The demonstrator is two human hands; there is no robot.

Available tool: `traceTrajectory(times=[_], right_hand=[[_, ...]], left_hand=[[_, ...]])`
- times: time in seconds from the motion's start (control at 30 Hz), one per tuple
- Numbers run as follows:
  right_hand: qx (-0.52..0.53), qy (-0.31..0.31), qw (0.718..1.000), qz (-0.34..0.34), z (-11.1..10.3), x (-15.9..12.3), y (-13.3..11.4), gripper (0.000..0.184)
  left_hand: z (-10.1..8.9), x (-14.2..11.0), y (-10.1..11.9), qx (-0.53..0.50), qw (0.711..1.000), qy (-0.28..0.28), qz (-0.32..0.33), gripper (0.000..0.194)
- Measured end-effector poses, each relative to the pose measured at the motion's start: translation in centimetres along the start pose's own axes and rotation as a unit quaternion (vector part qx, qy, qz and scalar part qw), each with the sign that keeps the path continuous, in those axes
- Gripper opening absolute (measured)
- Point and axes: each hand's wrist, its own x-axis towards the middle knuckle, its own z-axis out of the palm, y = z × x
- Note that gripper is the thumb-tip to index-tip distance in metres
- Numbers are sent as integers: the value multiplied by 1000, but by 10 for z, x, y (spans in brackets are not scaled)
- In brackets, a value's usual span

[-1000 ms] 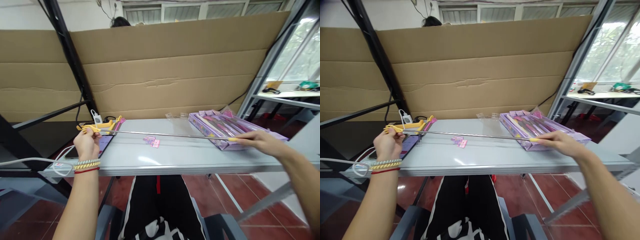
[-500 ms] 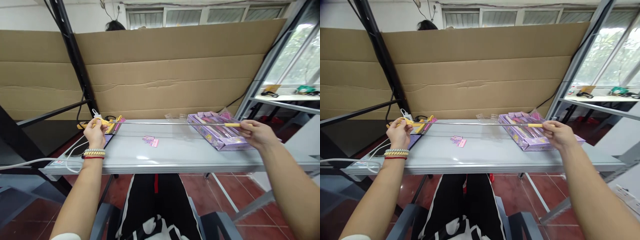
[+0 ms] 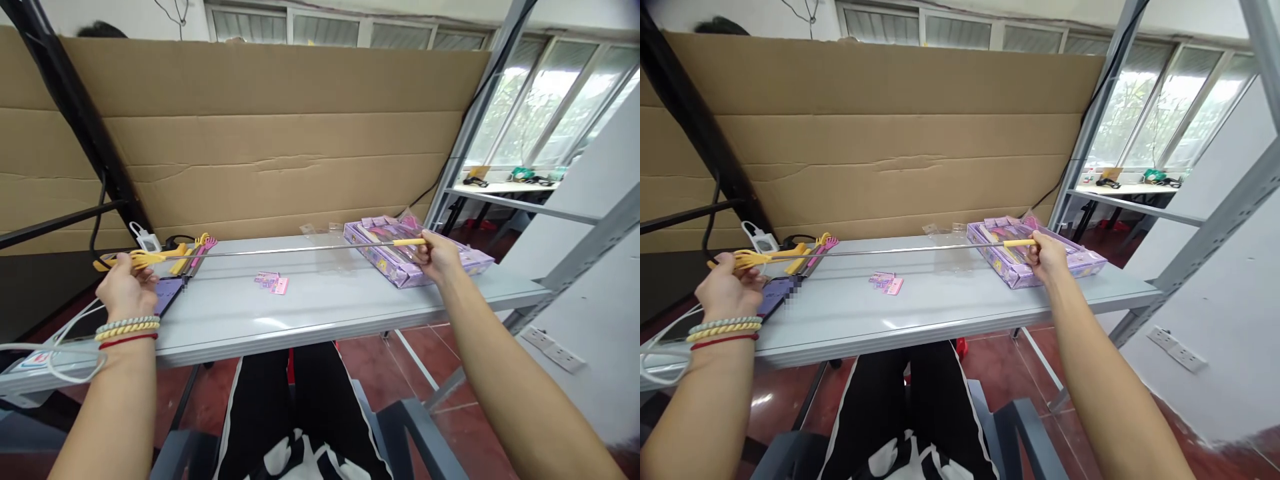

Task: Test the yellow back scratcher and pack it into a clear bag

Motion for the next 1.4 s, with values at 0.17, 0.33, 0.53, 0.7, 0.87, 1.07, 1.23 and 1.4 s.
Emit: traceTrajectory(times=[0.17,0.33,0.53,0.7,0.87,1.07,1.23,1.4], right_hand=[[27,27,999,21,-6,4,-3,6],[-19,22,998,51,-4,1,-9,11],[-96,-11,995,4,-10,-4,-17,14],[-73,-46,995,-48,-31,-2,-20,9],[-81,-27,996,-21,-45,4,-23,6],[-133,22,990,-49,-11,-14,-16,21],[-259,-65,961,-77,80,-89,26,38],[-264,-102,955,-87,118,-135,78,49]], left_hand=[[3,-3,1,-106,988,22,-114,20],[4,1,-2,-170,979,-10,-108,25],[-6,4,2,-170,976,-57,-127,15],[-12,-3,14,-115,968,-111,-193,7],[-10,-7,18,-63,971,-145,-177,11],[7,-24,0,-109,977,-181,-23,17],[39,-124,-35,-105,926,-361,-45,36],[43,-184,-44,-123,930,-335,-81,39]])
